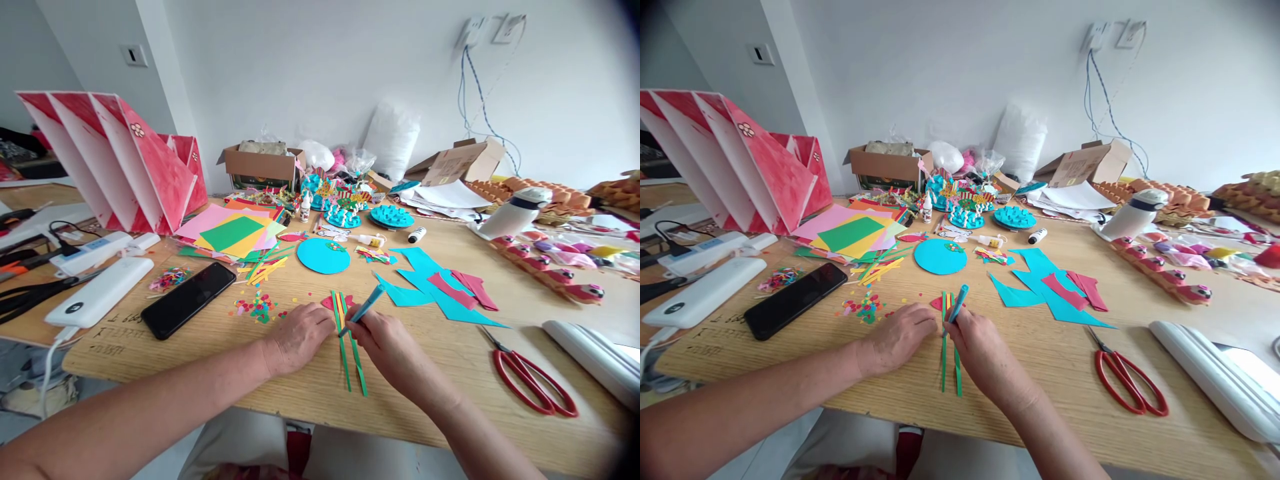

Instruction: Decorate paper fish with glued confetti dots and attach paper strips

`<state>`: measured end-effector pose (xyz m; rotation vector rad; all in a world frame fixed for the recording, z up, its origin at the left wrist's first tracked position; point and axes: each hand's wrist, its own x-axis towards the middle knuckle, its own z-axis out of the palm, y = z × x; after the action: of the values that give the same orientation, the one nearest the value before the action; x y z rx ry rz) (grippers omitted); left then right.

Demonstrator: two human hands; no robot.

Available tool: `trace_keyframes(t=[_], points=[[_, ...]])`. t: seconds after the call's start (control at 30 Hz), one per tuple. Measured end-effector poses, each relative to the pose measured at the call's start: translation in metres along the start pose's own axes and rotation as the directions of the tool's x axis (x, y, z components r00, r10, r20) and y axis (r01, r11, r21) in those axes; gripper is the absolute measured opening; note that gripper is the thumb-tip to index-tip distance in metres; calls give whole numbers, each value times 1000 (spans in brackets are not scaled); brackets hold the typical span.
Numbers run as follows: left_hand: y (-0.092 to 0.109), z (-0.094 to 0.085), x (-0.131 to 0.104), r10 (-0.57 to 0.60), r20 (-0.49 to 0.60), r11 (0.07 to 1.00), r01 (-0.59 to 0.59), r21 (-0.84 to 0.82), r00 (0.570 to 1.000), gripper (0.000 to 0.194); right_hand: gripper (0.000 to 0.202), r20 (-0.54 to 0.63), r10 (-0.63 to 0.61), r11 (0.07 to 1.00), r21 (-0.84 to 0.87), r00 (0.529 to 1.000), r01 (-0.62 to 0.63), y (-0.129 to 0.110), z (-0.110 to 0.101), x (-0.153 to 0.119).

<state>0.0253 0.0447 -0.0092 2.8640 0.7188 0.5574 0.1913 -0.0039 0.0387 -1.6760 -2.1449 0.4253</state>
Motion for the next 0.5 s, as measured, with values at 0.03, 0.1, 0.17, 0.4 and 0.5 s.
trace_keyframes(t=[0.03,0.1,0.17,0.4,0.5], points=[[0,0,0,-3,11,1000,3,9,1000,17,20,-12,-15,1000,16,1000,15,-2,-2,-6],[-1,0,0,-12,28,999,11,42,1000,18,22,-71,-47,998,46,996,51,-3,-7,-19],[-1,0,-1,-13,43,998,10,68,999,18,22,-197,-84,995,39,977,94,1,-13,-33],[-4,-6,3,4,6,1000,-4,30,1000,20,28,-268,-110,956,-292,957,28,69,-29,-62],[-19,-23,10,-107,-96,994,104,-36,990,25,44,-200,-57,928,-373,978,-22,99,-35,-68]])
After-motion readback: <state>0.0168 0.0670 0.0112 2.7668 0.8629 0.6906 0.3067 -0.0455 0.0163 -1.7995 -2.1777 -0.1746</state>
